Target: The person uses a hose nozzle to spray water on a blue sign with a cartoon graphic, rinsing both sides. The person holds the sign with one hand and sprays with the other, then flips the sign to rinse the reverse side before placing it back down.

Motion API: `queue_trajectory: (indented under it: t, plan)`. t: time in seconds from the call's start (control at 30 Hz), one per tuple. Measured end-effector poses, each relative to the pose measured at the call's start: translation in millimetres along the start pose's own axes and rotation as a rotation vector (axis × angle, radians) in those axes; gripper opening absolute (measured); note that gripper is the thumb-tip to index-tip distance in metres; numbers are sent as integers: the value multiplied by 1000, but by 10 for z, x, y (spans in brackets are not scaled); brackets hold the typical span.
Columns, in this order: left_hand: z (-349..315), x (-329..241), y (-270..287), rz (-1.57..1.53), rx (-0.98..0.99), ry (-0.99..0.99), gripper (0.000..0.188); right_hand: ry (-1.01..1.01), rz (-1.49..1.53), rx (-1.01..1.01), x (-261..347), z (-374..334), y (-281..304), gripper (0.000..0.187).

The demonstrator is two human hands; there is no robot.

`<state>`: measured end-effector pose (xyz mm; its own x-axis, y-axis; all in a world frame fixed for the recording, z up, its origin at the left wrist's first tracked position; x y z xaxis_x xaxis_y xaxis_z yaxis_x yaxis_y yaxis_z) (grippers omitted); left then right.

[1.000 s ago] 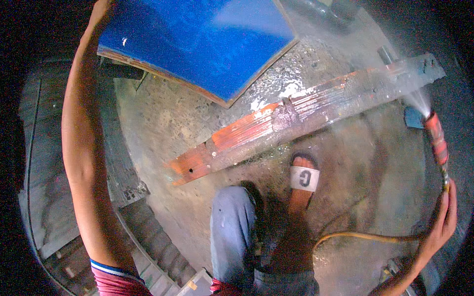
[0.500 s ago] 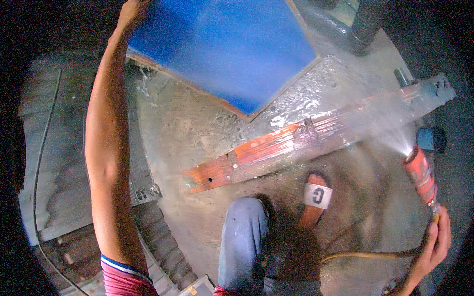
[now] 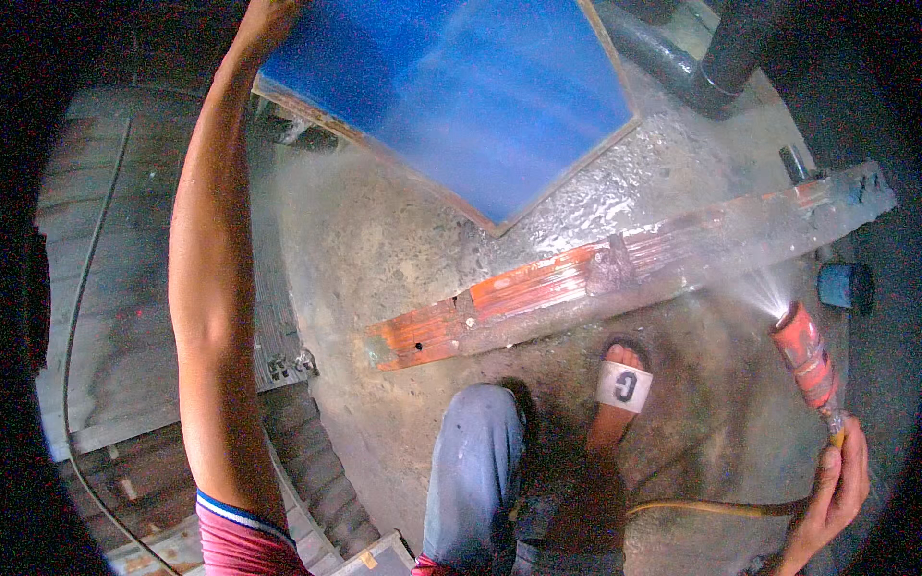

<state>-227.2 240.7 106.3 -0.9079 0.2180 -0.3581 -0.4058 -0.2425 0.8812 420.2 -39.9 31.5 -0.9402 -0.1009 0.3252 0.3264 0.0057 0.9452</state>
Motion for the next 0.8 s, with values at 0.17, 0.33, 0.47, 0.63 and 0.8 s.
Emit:
queue_trajectory:
  t: [0.17,0.33,0.47,0.63,0.8]
  plan:
    - [-29,-50,13,-35,-43,77,15,-15,-13,-4,12,18,-2,33]
    - [-94,-189,5,-196,-56,155,34,-105,31,-105,12,-9,5,33]
    - [-58,-14,-7,-319,-54,192,36,-19,-17,-65,156,-61,44,33]
    - [-17,88,70,-316,-49,259,47,-49,-11,-100,452,-58,77,33]
    - [7,160,76,-346,-102,272,52,-216,117,-168,435,-101,48,33]
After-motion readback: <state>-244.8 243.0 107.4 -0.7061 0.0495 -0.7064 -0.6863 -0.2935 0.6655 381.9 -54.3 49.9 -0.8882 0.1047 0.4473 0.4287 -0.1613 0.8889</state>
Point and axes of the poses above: each hand's wrist, its own z-axis towards the middle knuckle, its own y-axis out of the back of the hand, x = y × z, the point moved 2 cm from there along z, towards the middle knuckle, and after that the axes turned 11 degrees about -z, right-handed, at the moved point
